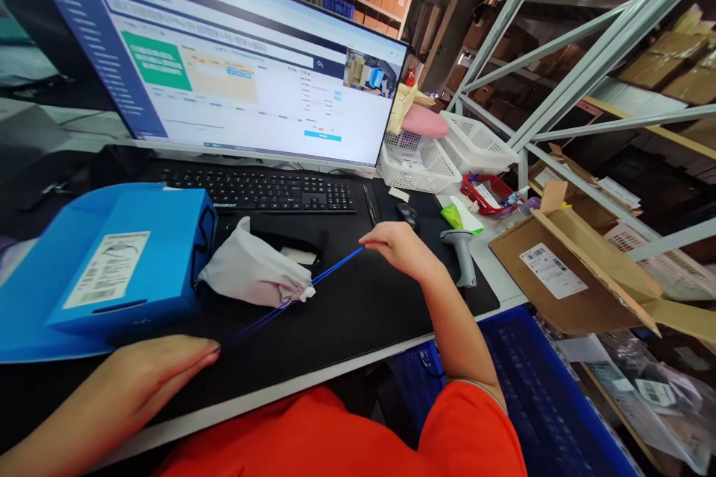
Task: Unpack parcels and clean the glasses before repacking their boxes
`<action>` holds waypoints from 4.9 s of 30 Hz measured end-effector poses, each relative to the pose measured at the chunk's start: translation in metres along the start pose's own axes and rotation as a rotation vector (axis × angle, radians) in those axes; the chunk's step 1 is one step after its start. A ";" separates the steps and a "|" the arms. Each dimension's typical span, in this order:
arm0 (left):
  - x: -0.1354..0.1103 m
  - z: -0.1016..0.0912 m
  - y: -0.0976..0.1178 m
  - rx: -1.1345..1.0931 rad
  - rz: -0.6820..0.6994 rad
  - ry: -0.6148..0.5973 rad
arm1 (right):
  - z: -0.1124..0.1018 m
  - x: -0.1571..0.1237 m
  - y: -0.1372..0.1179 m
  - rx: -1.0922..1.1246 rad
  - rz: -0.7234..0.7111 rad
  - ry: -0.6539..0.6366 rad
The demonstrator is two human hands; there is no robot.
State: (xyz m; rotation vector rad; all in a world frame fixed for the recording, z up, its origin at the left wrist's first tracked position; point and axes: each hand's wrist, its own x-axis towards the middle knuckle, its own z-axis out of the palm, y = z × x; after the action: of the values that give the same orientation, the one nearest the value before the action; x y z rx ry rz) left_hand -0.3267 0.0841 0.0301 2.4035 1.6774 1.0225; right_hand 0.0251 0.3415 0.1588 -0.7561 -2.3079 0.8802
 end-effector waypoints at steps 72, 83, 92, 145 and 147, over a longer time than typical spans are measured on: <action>0.027 0.055 0.045 0.264 0.322 0.411 | 0.109 0.038 -0.072 -0.169 -0.184 -0.763; 0.042 0.051 0.043 0.180 0.252 0.394 | 0.071 -0.070 -0.077 -0.192 -0.062 -0.422; 0.054 0.053 0.046 0.125 0.222 0.406 | 0.114 -0.064 -0.050 -0.589 0.050 -0.346; 0.085 0.006 0.071 -0.141 -0.174 -0.076 | 0.161 -0.020 -0.035 -0.470 -0.342 -0.225; 0.072 0.015 0.062 -0.095 -0.075 0.101 | 0.163 -0.019 -0.037 -0.422 -0.362 -0.146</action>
State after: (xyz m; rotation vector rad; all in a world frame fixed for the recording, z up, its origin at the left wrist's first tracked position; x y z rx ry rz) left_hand -0.2530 0.1242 0.0772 2.2491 1.6935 1.2014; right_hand -0.0799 0.2389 0.0768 -0.4201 -2.6852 0.2969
